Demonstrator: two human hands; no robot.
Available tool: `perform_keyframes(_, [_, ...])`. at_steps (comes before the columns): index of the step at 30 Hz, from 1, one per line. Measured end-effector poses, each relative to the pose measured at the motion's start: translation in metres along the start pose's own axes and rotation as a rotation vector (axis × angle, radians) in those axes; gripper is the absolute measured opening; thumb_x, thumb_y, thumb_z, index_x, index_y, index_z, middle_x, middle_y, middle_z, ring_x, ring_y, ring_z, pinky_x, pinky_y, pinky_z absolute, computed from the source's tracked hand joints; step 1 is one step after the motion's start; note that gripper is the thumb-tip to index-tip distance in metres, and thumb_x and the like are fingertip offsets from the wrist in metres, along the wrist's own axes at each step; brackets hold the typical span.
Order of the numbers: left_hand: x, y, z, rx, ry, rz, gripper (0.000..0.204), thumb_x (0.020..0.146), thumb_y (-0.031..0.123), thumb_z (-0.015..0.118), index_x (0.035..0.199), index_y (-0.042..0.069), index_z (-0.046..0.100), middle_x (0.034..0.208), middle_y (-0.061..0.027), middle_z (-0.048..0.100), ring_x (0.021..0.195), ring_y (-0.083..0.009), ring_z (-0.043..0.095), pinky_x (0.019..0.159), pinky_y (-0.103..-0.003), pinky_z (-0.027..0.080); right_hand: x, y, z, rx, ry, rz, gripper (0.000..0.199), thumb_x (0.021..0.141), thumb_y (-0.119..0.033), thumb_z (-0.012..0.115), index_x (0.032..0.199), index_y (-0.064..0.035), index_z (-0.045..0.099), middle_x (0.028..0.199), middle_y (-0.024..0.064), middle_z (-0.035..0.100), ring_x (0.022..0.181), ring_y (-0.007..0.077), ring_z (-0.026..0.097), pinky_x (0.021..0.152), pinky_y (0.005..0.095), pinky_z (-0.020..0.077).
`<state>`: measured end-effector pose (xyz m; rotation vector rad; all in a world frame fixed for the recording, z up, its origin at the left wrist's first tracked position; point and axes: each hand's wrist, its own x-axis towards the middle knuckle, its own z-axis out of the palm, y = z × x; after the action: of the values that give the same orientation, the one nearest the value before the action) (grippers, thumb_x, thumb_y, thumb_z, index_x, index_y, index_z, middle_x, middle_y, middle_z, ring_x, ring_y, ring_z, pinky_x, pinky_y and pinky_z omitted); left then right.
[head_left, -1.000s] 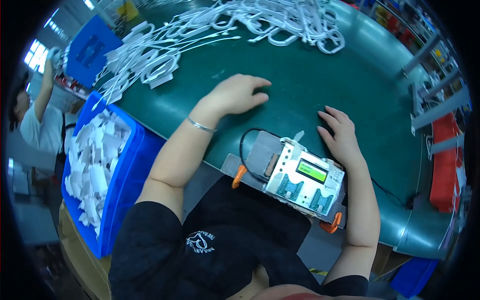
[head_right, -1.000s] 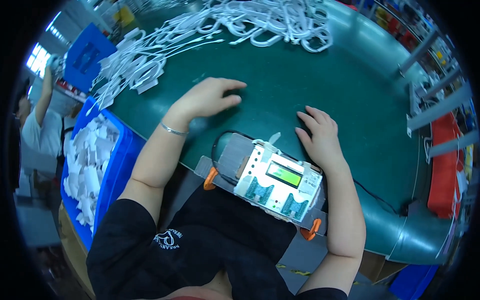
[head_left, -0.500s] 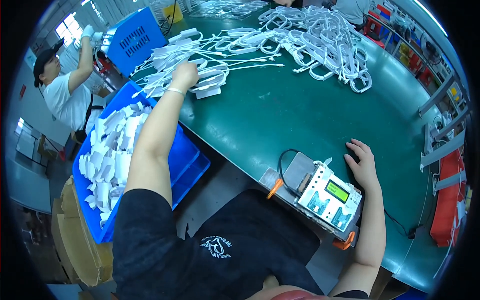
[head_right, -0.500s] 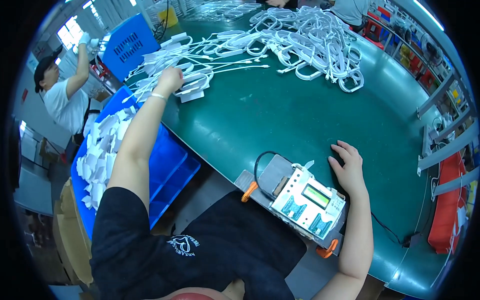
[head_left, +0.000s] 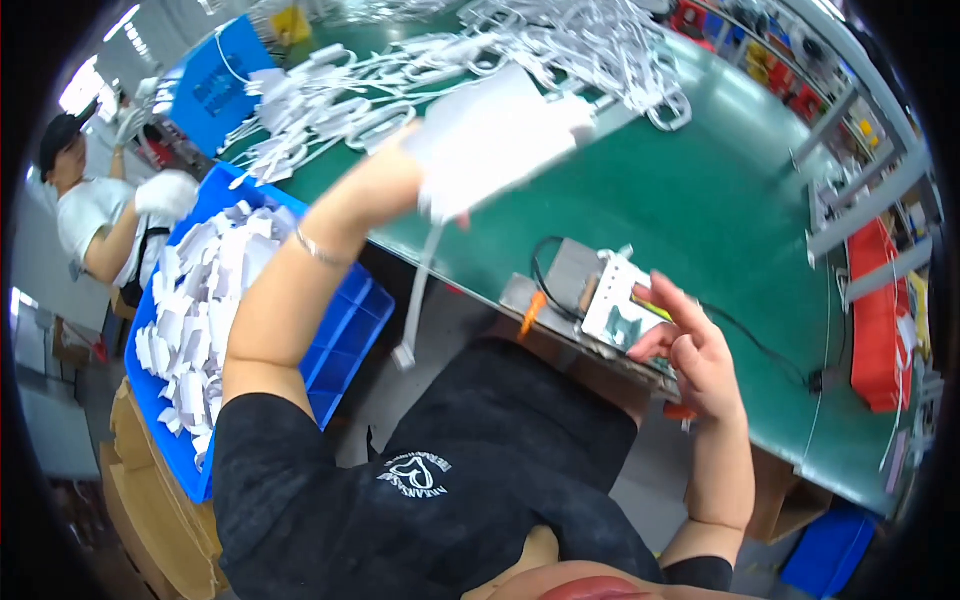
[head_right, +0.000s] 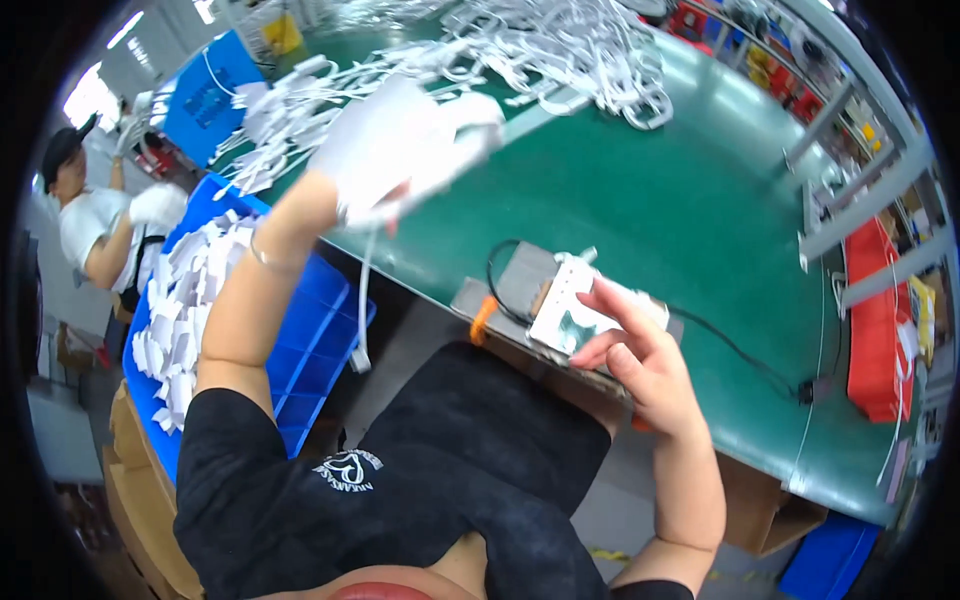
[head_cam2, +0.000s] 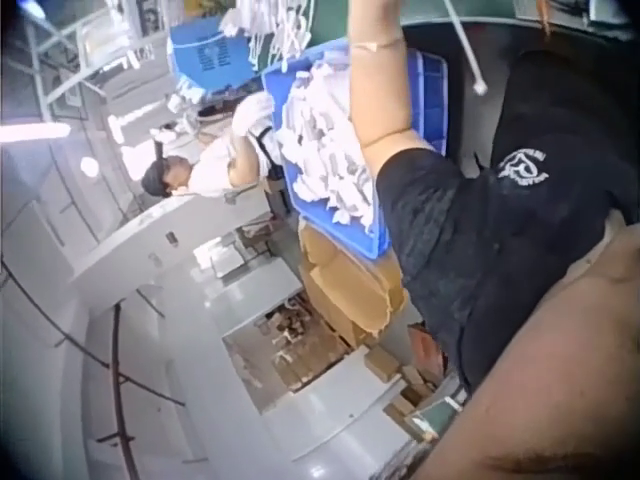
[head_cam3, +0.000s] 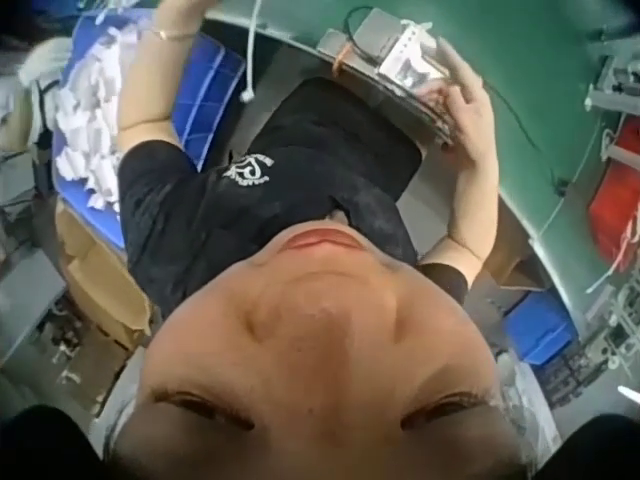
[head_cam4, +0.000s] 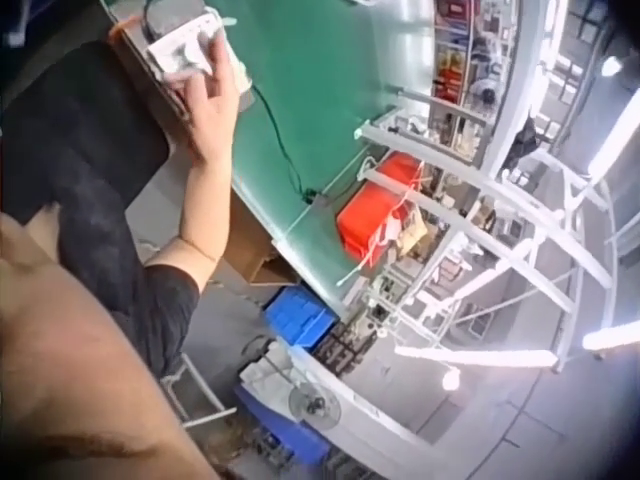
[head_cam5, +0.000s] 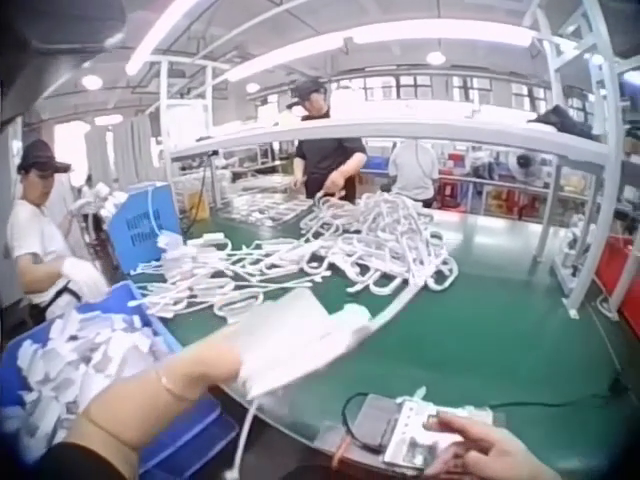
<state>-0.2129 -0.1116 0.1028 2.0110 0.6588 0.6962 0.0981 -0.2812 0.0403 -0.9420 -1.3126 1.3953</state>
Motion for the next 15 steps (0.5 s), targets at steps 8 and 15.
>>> perform_keyframes(8, [-0.117, -0.087, 0.148, -0.619, -0.713, -0.637, 0.022, 0.092, 0.015, 0.049, 0.102, 0.001, 0.063, 0.074, -0.0021, 0.059, 0.059, -0.0074, 0.053, 0.056, -0.022, 0.045, -0.097, 0.015, -0.03, 0.562, 0.482, -0.357, 0.02, 0.098, -0.02, 0.041, 0.093, -0.0011, 0.048, 0.082, 0.0044, 0.043, 0.061, 0.0089, 0.04, 0.055, 0.0226, 0.0383])
perform_keyframes(15, [-0.114, -0.068, 0.101, 0.278, -0.452, -0.304, 0.026, 0.078, -0.004, 0.057, 0.103, 0.001, 0.064, 0.078, -0.0076, 0.056, 0.064, -0.0137, 0.059, 0.058, -0.025, 0.048, -0.133, 0.025, -0.036, 0.281, 0.828, -0.542, 0.032, 0.099, -0.021, 0.039, 0.113, 0.0041, 0.052, 0.076, 0.0049, 0.056, 0.056, 0.0076, 0.041, 0.051, 0.021, 0.0367])
